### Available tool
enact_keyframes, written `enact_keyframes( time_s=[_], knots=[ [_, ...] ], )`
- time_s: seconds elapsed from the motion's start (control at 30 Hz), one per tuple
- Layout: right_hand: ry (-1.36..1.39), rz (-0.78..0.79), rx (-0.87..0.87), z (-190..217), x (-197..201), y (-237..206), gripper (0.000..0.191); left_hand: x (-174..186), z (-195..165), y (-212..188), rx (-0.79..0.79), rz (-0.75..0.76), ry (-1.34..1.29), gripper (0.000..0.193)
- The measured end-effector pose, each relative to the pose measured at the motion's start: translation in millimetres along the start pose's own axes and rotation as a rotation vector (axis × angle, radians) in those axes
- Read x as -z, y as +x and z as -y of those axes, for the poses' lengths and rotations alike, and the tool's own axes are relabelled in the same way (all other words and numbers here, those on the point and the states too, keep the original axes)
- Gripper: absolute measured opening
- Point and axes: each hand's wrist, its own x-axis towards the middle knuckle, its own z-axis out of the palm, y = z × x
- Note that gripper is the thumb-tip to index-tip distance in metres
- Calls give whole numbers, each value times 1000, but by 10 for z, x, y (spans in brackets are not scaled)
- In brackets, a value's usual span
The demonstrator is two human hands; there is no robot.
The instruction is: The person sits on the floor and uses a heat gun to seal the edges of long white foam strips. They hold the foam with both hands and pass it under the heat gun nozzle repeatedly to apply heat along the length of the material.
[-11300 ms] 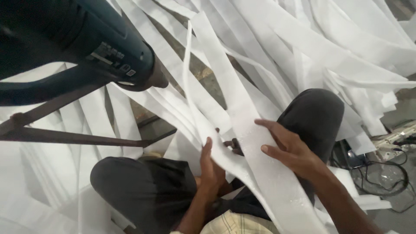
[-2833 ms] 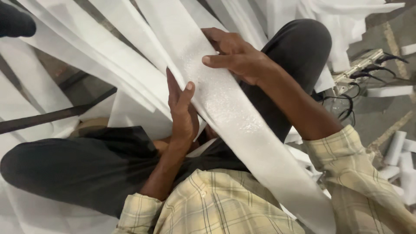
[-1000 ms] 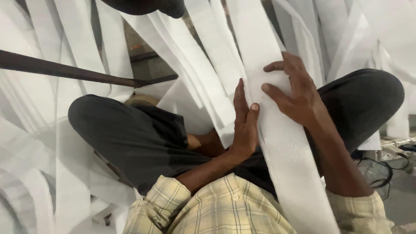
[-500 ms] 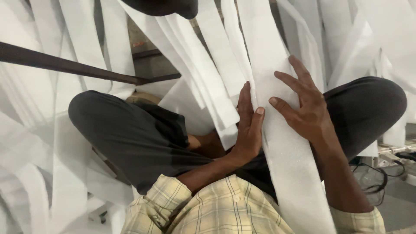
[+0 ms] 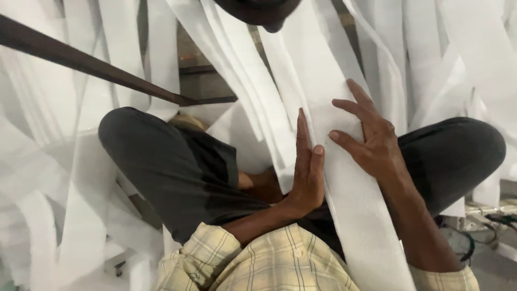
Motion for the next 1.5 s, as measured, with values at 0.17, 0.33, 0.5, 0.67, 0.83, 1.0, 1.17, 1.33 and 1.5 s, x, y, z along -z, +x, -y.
enact_keyframes(
  time_s=[0.17, 0.33, 0.5, 0.67, 0.83, 1.0, 1.17, 1.33, 1.5],
  knots=[
    [77, 7, 24, 106, -71, 110, 56, 76, -19, 5, -107, -37, 21, 70],
    [64, 21, 32, 127, -150, 218, 55, 163, -39, 64, -197, -69, 19, 77],
    [296, 85, 19, 93, -240, 367, 54, 209, -157, 170, -121, -82, -176, 95],
    [412, 112, 39, 202, -265, 633, 56, 279, -345, 384, -130, -104, -301, 101],
    [407, 99, 12, 361, -165, 1001, 59, 388, -476, 735, -173, -178, -242, 101],
    [26, 14, 91, 162, -40, 1631, 42, 484, -305, 1318, -233, -185, -373, 99],
    [-339, -97, 354, -60, 145, 2415, 24, 610, -52, 2072, -295, -203, -478, 98],
    [-147, -140, 597, 137, 105, 2468, 22, 694, -16, 2132, -202, -227, -425, 96],
    [-18, -25, 194, 340, -99, 1727, 42, 570, -124, 1493, -168, -253, 219, 77]
  ],
)
